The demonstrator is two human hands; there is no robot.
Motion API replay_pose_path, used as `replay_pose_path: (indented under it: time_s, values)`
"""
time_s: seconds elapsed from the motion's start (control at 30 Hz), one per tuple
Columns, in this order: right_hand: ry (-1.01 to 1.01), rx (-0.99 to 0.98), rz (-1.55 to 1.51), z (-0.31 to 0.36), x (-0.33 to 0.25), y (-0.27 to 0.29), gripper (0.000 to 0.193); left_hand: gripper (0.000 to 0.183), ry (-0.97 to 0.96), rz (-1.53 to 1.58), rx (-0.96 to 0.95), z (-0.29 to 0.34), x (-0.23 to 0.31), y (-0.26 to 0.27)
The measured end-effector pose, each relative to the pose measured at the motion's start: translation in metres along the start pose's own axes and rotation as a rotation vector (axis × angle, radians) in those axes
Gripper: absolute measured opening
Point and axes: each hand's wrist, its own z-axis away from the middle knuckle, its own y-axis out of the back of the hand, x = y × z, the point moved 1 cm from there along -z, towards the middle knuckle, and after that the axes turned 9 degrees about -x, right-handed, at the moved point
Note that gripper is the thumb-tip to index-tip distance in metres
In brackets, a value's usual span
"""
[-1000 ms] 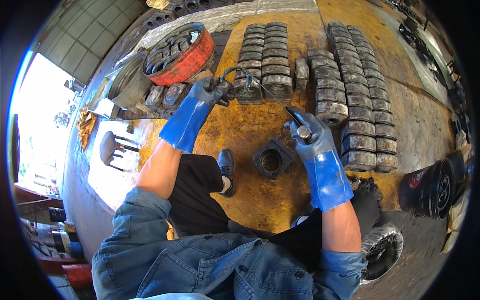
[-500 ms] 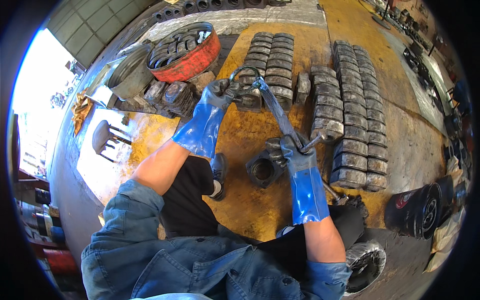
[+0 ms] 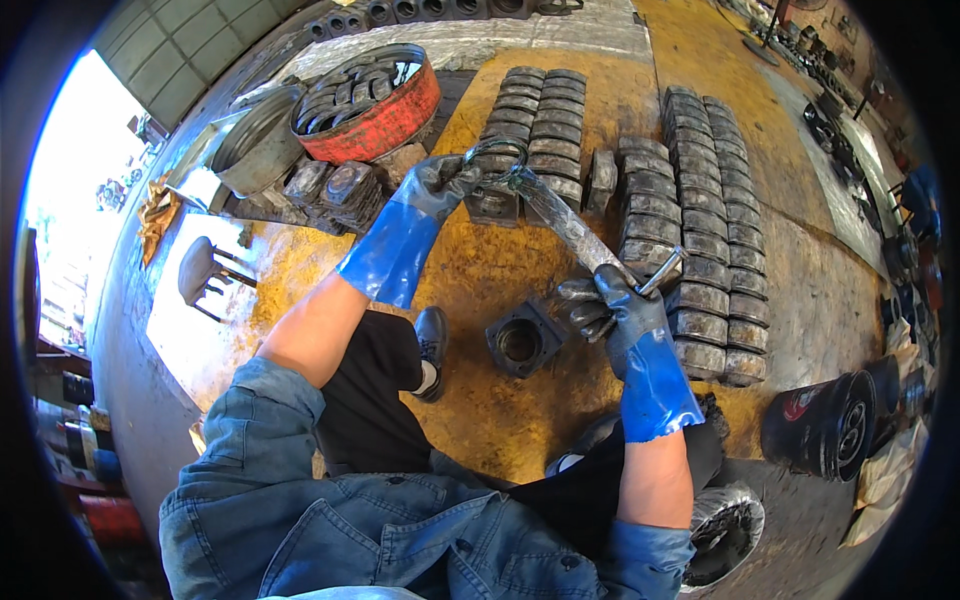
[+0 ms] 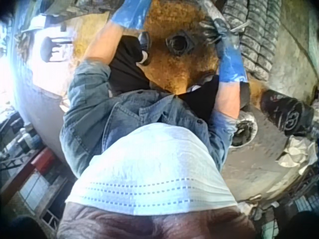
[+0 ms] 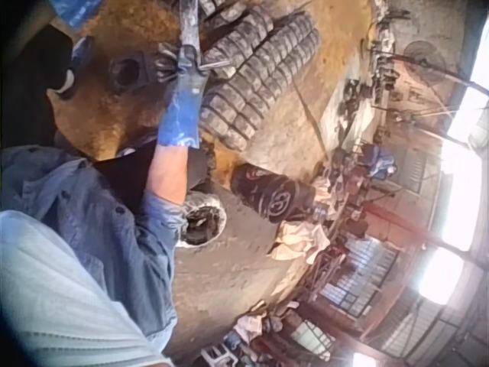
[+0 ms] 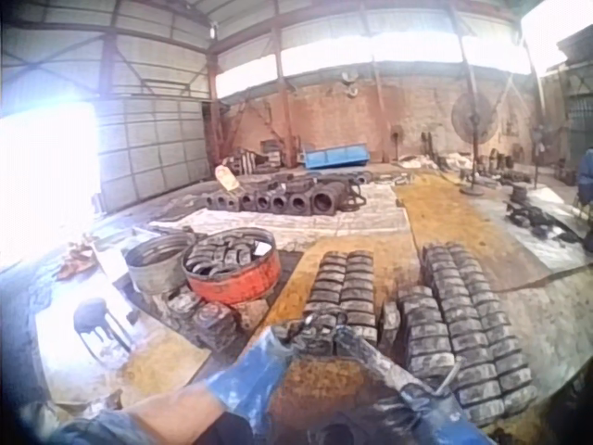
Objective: The person applies grease to several metal rings and components using a brush, picking them up from a large collection of parts on the floor.
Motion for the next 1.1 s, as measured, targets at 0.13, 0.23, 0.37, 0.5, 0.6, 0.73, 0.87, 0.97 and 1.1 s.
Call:
replay_pose_path:
  time_s: [0.13, 0.23, 0.37, 0.5, 0.6, 0.73, 0.87, 0.97, 1.1]
  values:
    - [-0.067, -0.033, -0.020, -0.001, -0.005, 0.012, 0.035, 0.021, -0.057, -0.076, -0.049, -0.001, -0.009, 0.009]
    - [-0.092, -0.030, -0.036, -0.001, -0.008, 0.017, 0.039, 0.021, -0.080, -0.101, -0.086, 0.002, -0.011, 0.012]
    - [-0.076, -0.022, -0.040, 0.005, -0.012, 0.015, 0.042, 0.021, -0.092, -0.126, -0.129, 0.005, -0.007, 0.015]
    - [-0.100, -0.047, -0.033, 0.008, -0.014, 0.014, 0.039, 0.020, -0.096, -0.106, -0.167, 0.004, 0.002, 0.013]
    - [-0.154, -0.085, -0.073, 0.005, -0.012, 0.017, 0.034, 0.020, -0.098, -0.053, -0.203, 0.004, 0.002, 0.012]
    - [-0.214, -0.084, -0.135, -0.001, -0.006, 0.025, 0.035, 0.021, -0.089, 0.279, -0.328, -0.004, -0.019, 0.017]
    - [-0.208, -0.114, -0.274, -0.005, 0.001, 0.029, 0.033, 0.027, -0.032, 0.826, -0.505, -0.023, -0.061, 0.026]
    - [-0.165, -0.084, -0.306, -0.005, 0.006, 0.030, 0.035, 0.021, -0.054, 0.777, -0.357, -0.020, -0.084, 0.022]
    - [-0.287, -0.262, -0.426, -0.013, 0.009, 0.031, 0.041, 0.022, -0.063, 1.058, -0.476, -0.015, -0.072, 0.017]
